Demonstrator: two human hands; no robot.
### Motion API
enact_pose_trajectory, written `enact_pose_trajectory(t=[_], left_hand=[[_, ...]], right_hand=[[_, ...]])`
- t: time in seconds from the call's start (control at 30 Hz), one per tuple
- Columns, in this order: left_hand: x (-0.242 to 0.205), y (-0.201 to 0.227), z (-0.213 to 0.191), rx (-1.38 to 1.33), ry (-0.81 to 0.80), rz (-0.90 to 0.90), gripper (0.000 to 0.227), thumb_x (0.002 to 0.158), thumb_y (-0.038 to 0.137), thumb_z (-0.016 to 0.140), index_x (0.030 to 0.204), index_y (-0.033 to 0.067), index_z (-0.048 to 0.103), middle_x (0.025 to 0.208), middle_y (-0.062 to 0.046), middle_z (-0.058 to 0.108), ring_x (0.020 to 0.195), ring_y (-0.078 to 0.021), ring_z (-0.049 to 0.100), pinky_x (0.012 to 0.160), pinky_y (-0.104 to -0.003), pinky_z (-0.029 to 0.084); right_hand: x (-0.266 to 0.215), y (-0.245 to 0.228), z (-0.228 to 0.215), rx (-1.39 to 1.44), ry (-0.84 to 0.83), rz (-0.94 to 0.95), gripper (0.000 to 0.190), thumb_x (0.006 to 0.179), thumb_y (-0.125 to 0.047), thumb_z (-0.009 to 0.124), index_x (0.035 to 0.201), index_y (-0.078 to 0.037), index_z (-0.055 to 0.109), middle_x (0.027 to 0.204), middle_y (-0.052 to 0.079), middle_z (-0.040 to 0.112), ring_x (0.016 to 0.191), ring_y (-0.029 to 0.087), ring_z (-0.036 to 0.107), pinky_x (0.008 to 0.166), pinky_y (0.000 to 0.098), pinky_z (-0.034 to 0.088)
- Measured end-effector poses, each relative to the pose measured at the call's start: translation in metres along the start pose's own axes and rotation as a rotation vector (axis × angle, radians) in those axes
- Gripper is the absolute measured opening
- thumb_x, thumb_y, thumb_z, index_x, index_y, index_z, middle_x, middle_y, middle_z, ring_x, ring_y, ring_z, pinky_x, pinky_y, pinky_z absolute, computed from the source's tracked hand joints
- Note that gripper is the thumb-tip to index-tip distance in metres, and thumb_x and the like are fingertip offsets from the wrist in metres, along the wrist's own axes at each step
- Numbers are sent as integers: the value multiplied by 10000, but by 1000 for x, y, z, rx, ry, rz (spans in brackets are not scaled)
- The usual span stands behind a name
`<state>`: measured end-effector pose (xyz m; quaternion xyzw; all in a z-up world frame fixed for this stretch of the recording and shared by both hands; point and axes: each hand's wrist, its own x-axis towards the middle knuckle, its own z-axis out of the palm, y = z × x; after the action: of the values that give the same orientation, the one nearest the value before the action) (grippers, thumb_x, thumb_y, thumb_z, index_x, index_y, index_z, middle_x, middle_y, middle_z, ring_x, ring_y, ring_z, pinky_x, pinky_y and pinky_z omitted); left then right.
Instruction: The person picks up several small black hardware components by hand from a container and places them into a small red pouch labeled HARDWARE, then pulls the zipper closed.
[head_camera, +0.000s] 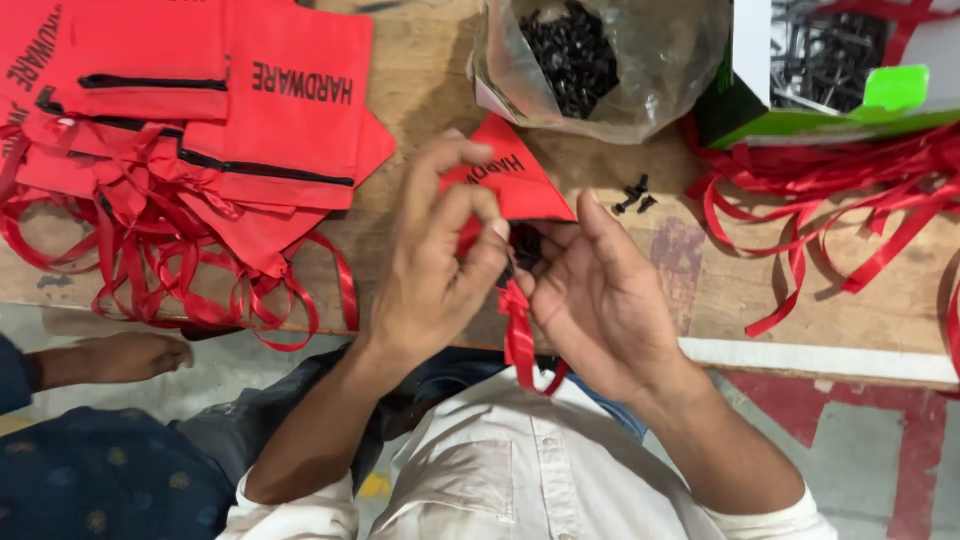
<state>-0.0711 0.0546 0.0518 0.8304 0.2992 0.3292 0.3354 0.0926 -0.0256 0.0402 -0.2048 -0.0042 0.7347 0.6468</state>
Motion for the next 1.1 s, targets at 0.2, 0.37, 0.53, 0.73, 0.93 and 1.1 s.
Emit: enact_pose_trajectory(t=[0.2,0.37,0.53,0.73,0.93,1.1], left_hand=[[5,8,-20,331,78,60,87,1003,92,700,1024,36,637,1440,-128,474,1466,-359,391,1222,-478,368],[3,8,-26,406,79,58,104,997,137,721,1022,54,664,1428,-130,487,1464,-354,384,1224,-493,310],[0,7,-25,411,83,57,124,992,158,727,1021,58,660,1440,-128,501,1451,-358,404,1211,-498,308],[-1,5,-26,306,105,6,106,1007,129,708,1056,56,649,1409,-123,526,1457,-367,427,1226,-496,362],[-1,7,-22,163,75,-7,92,979,112,694,1025,53,640,1392,-138,546,1432,-381,461,1222,-501,394],[1,8,-11,124,39,-18,87,966,118,698,989,55,643,1353,-143,560,1431,-388,478,1203,-506,404]], right_hand=[[4,-7,38,-158,-53,28,718,1061,-531,400,1512,28,416,1477,132,488,1363,213,472,1215,378,360],[3,-5,41,-184,-108,40,757,1055,-556,374,1555,12,341,1544,141,408,1435,225,401,1250,400,318],[0,-3,38,-189,-113,41,724,1062,-534,366,1559,-8,339,1576,130,388,1487,230,359,1273,403,284],[-26,-37,38,-544,-107,-68,456,1066,-243,543,1378,89,539,1417,245,598,1369,305,585,1201,442,457],[-44,-119,34,-1223,95,-661,226,1079,-83,573,1234,61,653,1150,192,708,1079,255,719,1007,387,602],[-3,-227,-21,-2202,476,-405,240,1065,-191,657,1210,-2,685,1012,237,706,888,370,692,797,483,545]])
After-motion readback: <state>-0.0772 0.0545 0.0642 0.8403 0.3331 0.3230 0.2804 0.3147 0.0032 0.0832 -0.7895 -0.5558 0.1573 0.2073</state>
